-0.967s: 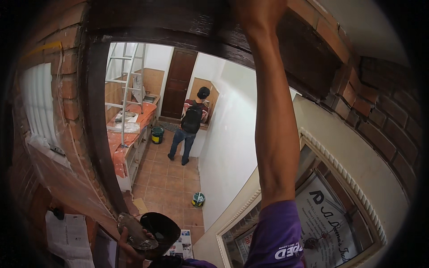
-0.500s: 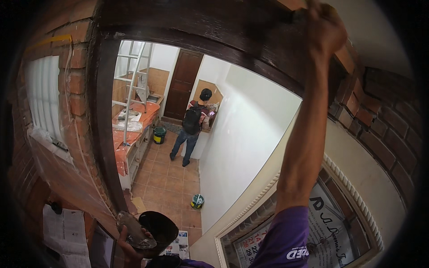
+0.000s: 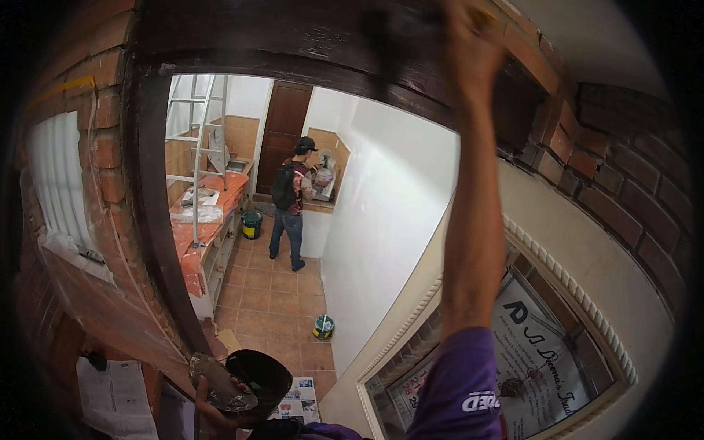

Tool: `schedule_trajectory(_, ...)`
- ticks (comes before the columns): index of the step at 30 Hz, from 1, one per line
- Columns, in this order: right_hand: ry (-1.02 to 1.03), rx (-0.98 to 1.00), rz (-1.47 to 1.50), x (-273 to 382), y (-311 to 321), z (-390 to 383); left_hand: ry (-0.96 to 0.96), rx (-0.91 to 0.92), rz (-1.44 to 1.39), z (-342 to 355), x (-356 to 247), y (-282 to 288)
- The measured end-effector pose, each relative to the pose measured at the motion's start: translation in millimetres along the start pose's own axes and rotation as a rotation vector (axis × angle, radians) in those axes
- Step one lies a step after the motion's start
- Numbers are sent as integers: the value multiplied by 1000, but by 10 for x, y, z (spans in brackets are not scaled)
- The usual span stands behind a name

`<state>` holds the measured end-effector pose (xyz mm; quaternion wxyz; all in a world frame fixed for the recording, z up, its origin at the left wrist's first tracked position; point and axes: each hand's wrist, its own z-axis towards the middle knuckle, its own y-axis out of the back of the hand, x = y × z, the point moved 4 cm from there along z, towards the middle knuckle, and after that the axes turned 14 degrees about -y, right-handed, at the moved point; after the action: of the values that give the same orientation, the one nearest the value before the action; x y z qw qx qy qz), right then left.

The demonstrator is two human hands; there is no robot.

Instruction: Apply dark brown paint to a wooden door frame using a brush.

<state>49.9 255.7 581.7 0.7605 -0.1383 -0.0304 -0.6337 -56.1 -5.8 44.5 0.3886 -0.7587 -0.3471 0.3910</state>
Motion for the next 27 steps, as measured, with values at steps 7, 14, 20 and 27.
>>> schedule_trajectory(7,92,-309,-214,-148,1207,-13,101,171,-8,113,63,23)
schedule_trajectory(14,-321,119,113,22,882,-1261,97,177,20,-10,44,-60)
schedule_trajectory(20,-1022,631,520,-403,843,-2776,139,329,-86,-59,27,-234)
schedule_trajectory(27,-1410,883,134,-538,1183,-3622,95,452,-50,-134,19,-381)
